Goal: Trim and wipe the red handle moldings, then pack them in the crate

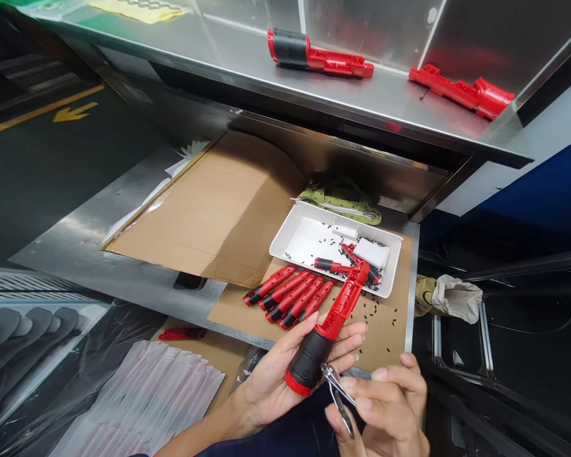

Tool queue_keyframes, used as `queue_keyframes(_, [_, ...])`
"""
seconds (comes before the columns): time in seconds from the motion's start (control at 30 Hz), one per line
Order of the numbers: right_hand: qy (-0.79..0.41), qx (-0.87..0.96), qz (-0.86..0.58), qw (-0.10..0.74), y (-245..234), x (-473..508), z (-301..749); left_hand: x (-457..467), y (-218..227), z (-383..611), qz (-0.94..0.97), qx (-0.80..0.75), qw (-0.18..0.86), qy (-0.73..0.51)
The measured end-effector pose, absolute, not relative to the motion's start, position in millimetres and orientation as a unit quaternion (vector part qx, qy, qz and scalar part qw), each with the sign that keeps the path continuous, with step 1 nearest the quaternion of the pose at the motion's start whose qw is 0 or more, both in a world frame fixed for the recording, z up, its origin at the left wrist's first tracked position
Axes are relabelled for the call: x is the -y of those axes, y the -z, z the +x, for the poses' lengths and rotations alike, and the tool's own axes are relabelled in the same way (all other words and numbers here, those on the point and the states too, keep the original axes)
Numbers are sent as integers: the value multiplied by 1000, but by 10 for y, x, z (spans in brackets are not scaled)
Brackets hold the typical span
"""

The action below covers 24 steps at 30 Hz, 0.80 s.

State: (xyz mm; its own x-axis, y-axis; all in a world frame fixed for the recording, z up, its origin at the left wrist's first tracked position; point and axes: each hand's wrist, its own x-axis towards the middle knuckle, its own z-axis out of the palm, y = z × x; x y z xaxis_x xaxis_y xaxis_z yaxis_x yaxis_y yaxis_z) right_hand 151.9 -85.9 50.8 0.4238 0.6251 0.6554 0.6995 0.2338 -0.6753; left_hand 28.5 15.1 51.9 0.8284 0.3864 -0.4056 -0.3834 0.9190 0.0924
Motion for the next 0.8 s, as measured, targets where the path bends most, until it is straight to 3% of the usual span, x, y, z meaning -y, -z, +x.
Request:
queue_keyframes(0.37, [36, 626, -567, 534, -444, 771, 1537, -156, -552, 311, 0, -218, 957, -192])
queue_keyframes(0.57, [35, 552, -601, 577, -523, 718, 1414, -168, -575, 341, -14, -235, 951, -199])
queue_keyframes(0.8, [48, 583, -592, 554, -516, 701, 1439, -157, -591, 332, -4, -257, 939, -227])
